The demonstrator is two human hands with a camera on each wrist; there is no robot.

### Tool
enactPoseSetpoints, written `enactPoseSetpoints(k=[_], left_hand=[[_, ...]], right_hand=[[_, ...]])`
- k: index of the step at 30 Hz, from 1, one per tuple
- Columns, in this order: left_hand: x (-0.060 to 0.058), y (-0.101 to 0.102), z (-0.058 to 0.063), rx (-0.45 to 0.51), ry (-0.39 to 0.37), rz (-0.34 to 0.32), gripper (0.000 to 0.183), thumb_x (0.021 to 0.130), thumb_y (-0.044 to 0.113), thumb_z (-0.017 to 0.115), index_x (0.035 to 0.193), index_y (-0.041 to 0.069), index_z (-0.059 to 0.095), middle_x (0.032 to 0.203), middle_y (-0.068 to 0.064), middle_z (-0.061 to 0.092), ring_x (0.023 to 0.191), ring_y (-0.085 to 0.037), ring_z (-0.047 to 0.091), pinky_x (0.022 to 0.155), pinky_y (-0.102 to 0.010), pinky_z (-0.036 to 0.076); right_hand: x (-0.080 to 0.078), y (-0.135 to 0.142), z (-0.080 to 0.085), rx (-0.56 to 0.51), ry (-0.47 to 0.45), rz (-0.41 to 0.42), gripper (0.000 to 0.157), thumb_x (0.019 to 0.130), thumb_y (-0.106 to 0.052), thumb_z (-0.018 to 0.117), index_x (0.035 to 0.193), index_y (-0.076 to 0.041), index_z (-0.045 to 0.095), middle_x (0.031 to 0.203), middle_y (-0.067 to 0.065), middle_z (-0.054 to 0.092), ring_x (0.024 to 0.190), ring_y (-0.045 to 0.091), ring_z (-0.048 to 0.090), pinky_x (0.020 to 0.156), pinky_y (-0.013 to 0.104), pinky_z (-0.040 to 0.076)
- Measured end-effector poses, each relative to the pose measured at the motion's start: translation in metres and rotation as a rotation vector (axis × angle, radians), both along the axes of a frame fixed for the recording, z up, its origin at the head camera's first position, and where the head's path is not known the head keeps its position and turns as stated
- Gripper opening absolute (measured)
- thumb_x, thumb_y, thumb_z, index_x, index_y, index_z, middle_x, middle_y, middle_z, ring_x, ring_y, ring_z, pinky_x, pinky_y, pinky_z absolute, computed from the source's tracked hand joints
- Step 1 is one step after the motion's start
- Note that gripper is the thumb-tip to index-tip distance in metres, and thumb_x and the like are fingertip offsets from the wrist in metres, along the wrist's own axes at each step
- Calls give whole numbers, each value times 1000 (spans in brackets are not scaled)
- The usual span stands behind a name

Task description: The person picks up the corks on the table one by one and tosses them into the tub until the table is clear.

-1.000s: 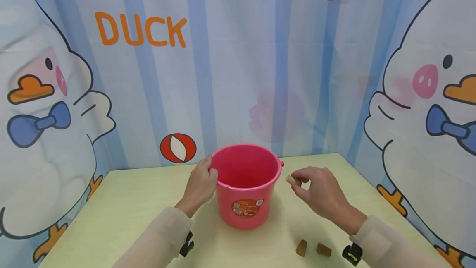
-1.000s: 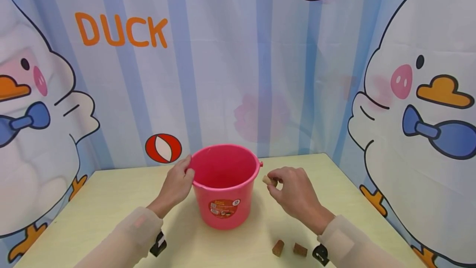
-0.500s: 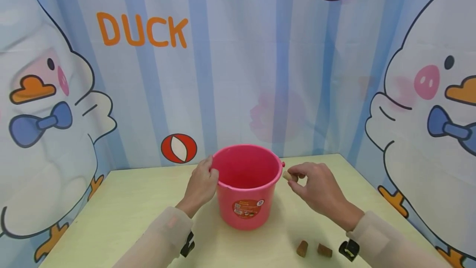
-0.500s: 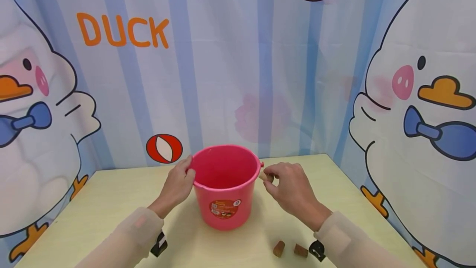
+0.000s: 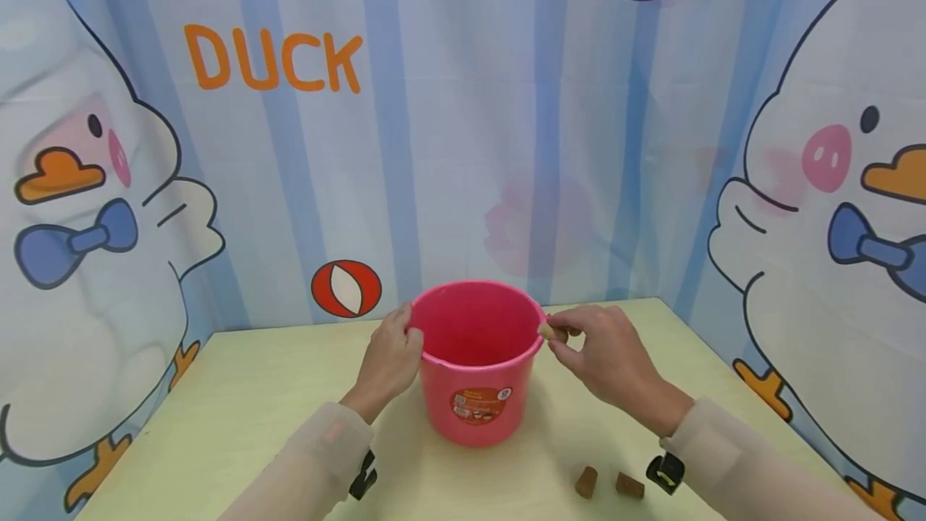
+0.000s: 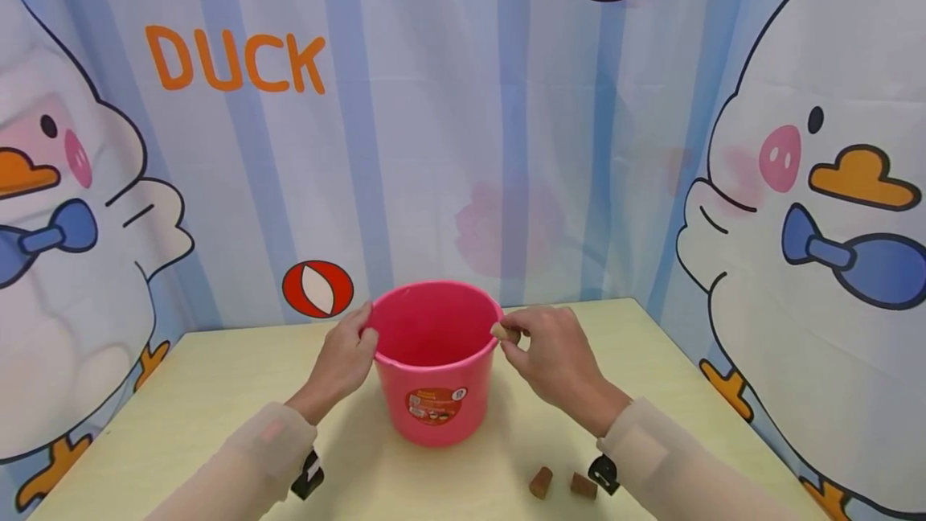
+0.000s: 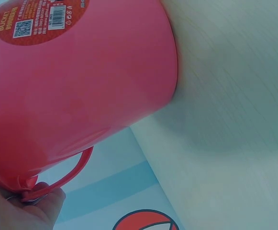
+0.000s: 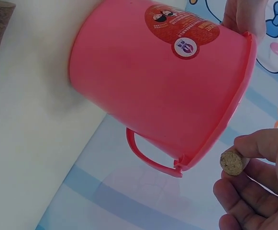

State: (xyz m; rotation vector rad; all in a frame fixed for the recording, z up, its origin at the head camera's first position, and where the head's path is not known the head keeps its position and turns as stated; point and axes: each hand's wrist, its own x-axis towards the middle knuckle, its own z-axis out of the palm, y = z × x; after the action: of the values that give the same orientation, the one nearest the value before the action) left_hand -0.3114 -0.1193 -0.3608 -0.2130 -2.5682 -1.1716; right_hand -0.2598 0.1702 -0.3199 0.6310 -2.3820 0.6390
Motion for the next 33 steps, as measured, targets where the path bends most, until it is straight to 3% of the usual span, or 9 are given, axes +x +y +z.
enactPoseSetpoints(k=[21,33], left_hand=[[1,0,1,-7,7,1,59,103,18,42,157,-2,33,157,-20,42,139,-40,45,106,-56,48],[-1,0,1,-9,10,1,59,103,18,41,157,-3,33,158,-20,41,141,-41,43,108,-57,45]], right_hand=[[-8,-20,10,1,-17,22,13,90,-19,81,101,-13,82,81,-10,68,78,13,59,73,34,54],[-14,-32,11,10,-46,40,13,90,-18,80,101,-11,81,77,-9,66,72,13,58,62,26,53]])
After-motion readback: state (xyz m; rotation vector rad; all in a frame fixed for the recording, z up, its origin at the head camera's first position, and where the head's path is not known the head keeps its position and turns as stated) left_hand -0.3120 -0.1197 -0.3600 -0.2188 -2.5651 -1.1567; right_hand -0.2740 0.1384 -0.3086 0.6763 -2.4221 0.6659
